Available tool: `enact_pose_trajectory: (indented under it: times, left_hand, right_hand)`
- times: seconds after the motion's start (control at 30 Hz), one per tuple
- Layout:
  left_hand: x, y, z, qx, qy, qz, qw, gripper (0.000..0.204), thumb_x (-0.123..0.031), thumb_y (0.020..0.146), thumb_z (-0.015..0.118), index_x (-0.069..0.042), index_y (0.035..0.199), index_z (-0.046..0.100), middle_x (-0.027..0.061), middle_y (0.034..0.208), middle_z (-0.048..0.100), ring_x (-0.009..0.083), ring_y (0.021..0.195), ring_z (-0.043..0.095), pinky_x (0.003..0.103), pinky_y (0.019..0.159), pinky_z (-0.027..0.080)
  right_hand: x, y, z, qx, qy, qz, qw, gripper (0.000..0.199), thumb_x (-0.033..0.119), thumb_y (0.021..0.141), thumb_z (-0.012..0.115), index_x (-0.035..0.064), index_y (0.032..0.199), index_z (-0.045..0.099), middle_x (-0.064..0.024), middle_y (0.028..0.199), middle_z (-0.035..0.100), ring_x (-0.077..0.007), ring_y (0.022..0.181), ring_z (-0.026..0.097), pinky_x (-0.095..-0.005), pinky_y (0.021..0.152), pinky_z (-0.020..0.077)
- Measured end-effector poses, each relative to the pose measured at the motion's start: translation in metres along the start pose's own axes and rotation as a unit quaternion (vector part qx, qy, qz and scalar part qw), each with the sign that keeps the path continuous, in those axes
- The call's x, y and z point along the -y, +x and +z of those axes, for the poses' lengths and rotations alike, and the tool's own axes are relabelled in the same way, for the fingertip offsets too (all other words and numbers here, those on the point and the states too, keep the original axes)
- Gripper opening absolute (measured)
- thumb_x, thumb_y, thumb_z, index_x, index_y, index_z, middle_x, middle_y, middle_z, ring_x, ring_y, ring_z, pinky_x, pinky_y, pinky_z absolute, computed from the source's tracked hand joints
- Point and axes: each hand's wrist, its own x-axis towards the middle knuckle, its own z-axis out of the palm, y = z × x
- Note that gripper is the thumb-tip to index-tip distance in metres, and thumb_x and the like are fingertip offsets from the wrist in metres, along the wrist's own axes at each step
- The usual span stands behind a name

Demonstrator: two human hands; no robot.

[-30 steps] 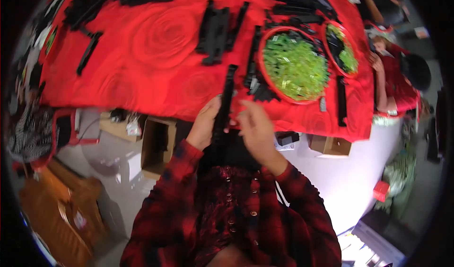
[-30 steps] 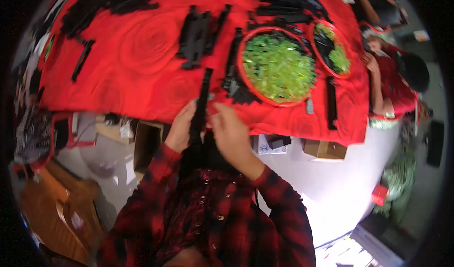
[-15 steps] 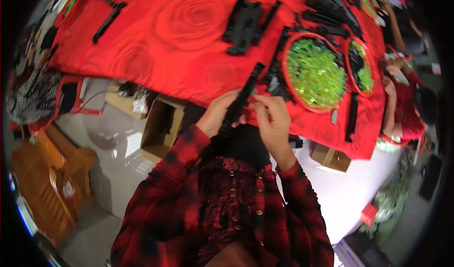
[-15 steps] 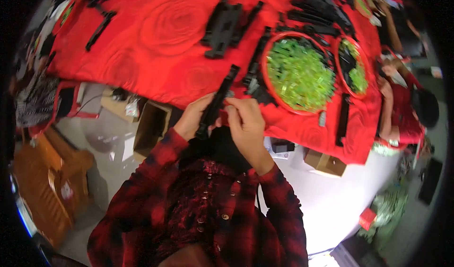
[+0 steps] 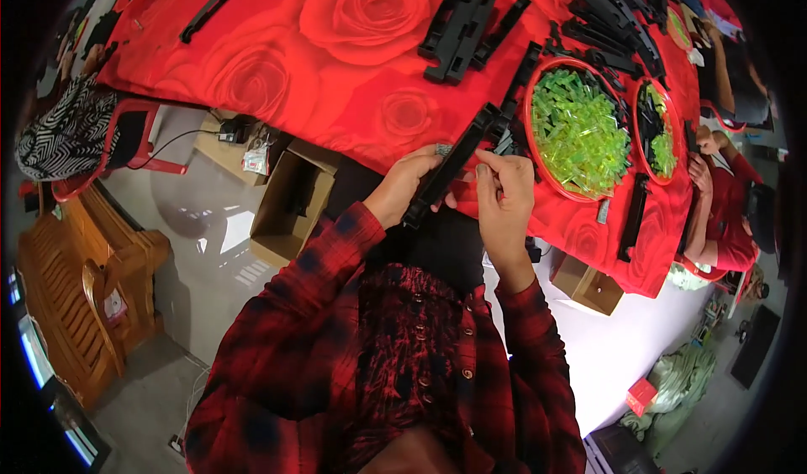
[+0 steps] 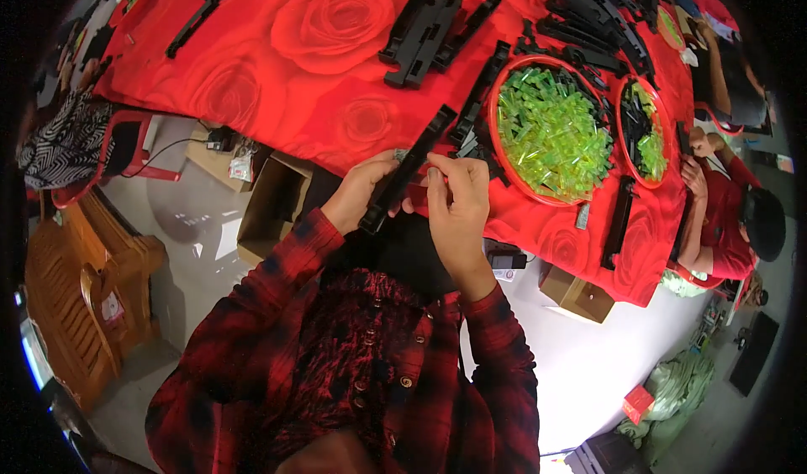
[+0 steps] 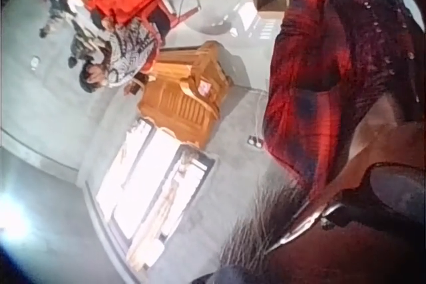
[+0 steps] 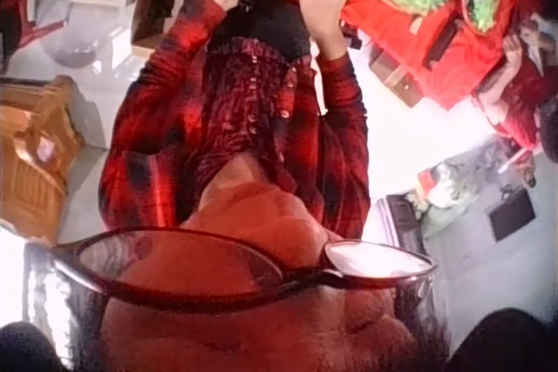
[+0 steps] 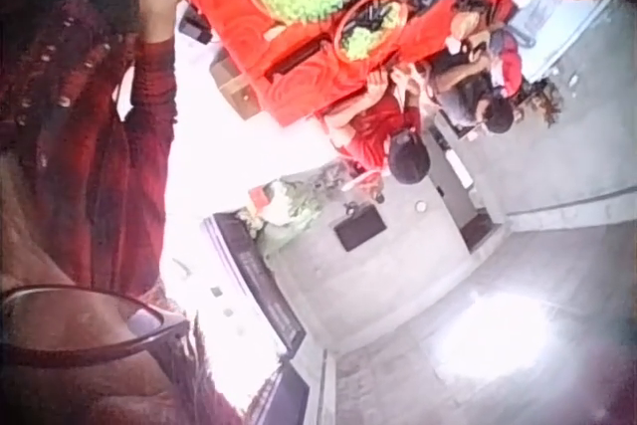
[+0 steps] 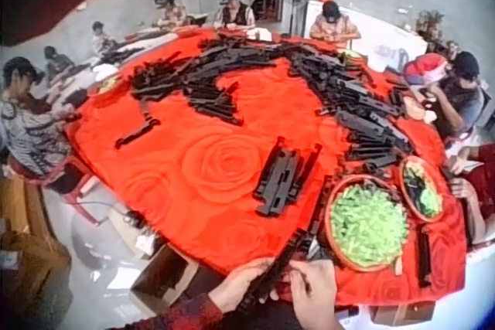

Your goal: The person wipes glasses with a cloth, then takes components from a tray and fits them into black plastic casings by hand.

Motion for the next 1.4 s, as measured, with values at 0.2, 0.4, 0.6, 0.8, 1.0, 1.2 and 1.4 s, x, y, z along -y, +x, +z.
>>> enact_pose_trajectory:
  times: [0.2, 0.4, 0.6, 0.8, 1.0, 1.2, 1.4]
  left_hand:
    - [0.001, -0.002, -0.001, -0.013, -0.005, -0.001, 1.000, 0.032, -0.018, 0.100, 0.034, 0.000, 0.120, 0.053, 0.0174, 0.105, 0.069, 0.0213, 0.067, 0.068, 0.027, 0.052, 0.051]
    - [-0.001, -0.004, -0.001, -0.012, 0.029, -0.004, 1.000, 0.030, -0.018, 0.100, 0.033, -0.002, 0.112, 0.055, 0.0133, 0.090, 0.067, 0.0188, 0.065, 0.066, 0.027, 0.051, 0.050]
    - [-0.004, -0.005, 0.003, -0.026, 0.045, 0.000, 0.999, 0.031, -0.019, 0.099, 0.031, -0.003, 0.109, 0.056, 0.0104, 0.081, 0.065, 0.0164, 0.060, 0.061, 0.027, 0.051, 0.048]
    - [-0.007, -0.007, 0.003, -0.013, 0.041, -0.001, 0.999, 0.027, -0.020, 0.100, 0.036, -0.003, 0.108, 0.055, 0.0102, 0.079, 0.064, 0.0165, 0.056, 0.059, 0.027, 0.050, 0.047]
    - [-0.001, -0.001, -0.009, 0.025, 0.051, -0.004, 0.998, 0.026, -0.020, 0.102, 0.035, -0.003, 0.110, 0.053, 0.0124, 0.081, 0.066, 0.0182, 0.058, 0.063, 0.027, 0.050, 0.048]
    - [0.000, -0.001, -0.012, 0.043, 0.049, -0.005, 0.998, 0.026, -0.020, 0.103, 0.035, -0.002, 0.110, 0.053, 0.0131, 0.082, 0.066, 0.0196, 0.061, 0.065, 0.027, 0.050, 0.048]
    - [0.005, 0.000, -0.015, 0.049, 0.031, -0.014, 0.998, 0.029, -0.022, 0.103, 0.036, -0.002, 0.114, 0.055, 0.0121, 0.087, 0.065, 0.0196, 0.065, 0.066, 0.027, 0.052, 0.049]
  right_hand:
    - [0.005, 0.007, 0.010, 0.003, 0.043, 0.026, 0.999, 0.015, 0.001, 0.093, 0.060, 0.0018, 0.105, 0.068, -0.0064, 0.094, 0.049, -0.0148, 0.081, 0.052, -0.0279, 0.066, 0.0436]
    - [0.001, 0.014, 0.015, 0.030, -0.106, -0.035, 0.993, 0.015, 0.002, 0.089, 0.061, 0.0009, 0.103, 0.066, -0.0139, 0.094, 0.051, -0.0293, 0.075, 0.058, -0.0379, 0.067, 0.0500]
    - [0.012, 0.020, 0.018, 0.055, -0.235, -0.057, 0.969, 0.015, 0.005, 0.083, 0.061, -0.0005, 0.096, 0.067, -0.0160, 0.095, 0.054, -0.0357, 0.076, 0.062, -0.0446, 0.066, 0.0517]
    - [0.014, 0.024, 0.017, 0.091, -0.230, -0.033, 0.968, 0.010, 0.004, 0.083, 0.060, -0.0019, 0.088, 0.066, -0.0163, 0.094, 0.055, -0.0363, 0.073, 0.062, -0.0444, 0.065, 0.0519]
    - [0.015, 0.022, 0.014, 0.093, -0.189, -0.009, 0.978, 0.009, 0.005, 0.085, 0.061, -0.0010, 0.090, 0.066, -0.0158, 0.094, 0.055, -0.0339, 0.074, 0.061, -0.0426, 0.066, 0.0507]
    - [0.014, 0.019, 0.014, 0.080, -0.165, -0.002, 0.983, 0.010, 0.006, 0.084, 0.069, 0.0000, 0.091, 0.065, -0.0147, 0.093, 0.055, -0.0318, 0.078, 0.060, -0.0416, 0.068, 0.0496]
    - [0.013, 0.019, 0.013, 0.082, -0.159, -0.004, 0.984, 0.009, 0.006, 0.084, 0.068, 0.0002, 0.090, 0.065, -0.0143, 0.091, 0.055, -0.0314, 0.079, 0.058, -0.0405, 0.070, 0.0482]
